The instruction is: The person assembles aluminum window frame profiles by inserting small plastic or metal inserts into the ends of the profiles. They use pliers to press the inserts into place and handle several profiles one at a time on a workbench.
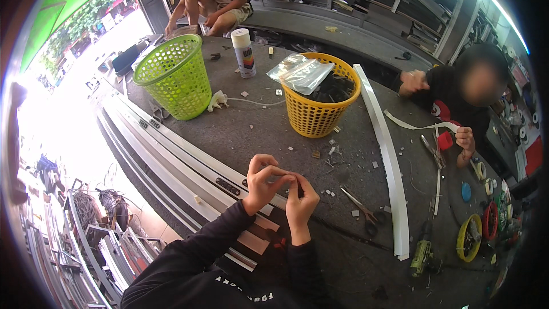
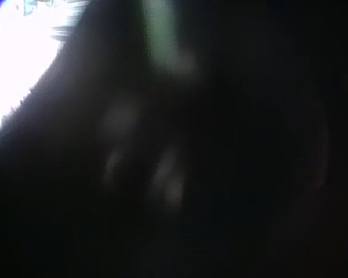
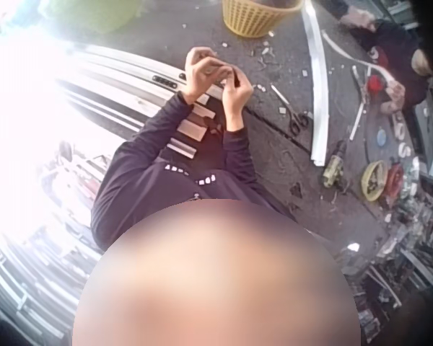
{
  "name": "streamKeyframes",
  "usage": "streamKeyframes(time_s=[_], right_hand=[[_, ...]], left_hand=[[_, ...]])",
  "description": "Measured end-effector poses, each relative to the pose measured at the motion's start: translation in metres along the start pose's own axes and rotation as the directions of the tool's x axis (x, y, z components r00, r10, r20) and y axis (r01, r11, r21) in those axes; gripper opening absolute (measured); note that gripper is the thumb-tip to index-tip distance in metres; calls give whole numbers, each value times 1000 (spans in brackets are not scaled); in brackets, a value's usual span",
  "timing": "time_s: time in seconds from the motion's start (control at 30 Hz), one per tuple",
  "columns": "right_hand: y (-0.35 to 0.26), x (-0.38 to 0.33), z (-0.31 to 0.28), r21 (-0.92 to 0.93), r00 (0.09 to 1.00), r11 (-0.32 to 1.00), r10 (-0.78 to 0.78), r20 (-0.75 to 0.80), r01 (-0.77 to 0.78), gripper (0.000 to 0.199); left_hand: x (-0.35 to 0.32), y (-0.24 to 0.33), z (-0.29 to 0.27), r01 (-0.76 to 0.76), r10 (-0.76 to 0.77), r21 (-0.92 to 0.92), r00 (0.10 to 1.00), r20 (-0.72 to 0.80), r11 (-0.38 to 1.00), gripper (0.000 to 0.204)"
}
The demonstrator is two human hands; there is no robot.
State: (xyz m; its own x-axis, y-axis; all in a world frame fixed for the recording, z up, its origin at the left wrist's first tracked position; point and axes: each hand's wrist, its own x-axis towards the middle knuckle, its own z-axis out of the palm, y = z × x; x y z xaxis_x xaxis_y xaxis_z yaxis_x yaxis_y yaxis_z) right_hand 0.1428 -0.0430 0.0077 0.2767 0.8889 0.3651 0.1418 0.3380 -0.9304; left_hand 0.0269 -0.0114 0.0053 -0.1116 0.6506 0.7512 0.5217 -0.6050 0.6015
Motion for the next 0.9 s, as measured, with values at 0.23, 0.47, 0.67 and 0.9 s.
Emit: streamKeyframes(time_s=[0.23,0.47,0.67,0.9], right_hand=[[4,0,0,24,1000,1000,16,8,-16,15],[8,-1,1,46,1000,999,14,-9,-14,16],[7,-1,1,46,999,998,52,-16,-51,15],[5,-1,1,41,999,998,38,20,-38,19]], left_hand=[[-2,-2,2,30,-30,-21,1000,1,999,23],[-4,-4,3,50,-50,-19,999,4,999,21],[-3,-4,2,44,-44,-33,999,6,998,22],[-2,-3,2,40,-40,-42,999,6,998,24]])
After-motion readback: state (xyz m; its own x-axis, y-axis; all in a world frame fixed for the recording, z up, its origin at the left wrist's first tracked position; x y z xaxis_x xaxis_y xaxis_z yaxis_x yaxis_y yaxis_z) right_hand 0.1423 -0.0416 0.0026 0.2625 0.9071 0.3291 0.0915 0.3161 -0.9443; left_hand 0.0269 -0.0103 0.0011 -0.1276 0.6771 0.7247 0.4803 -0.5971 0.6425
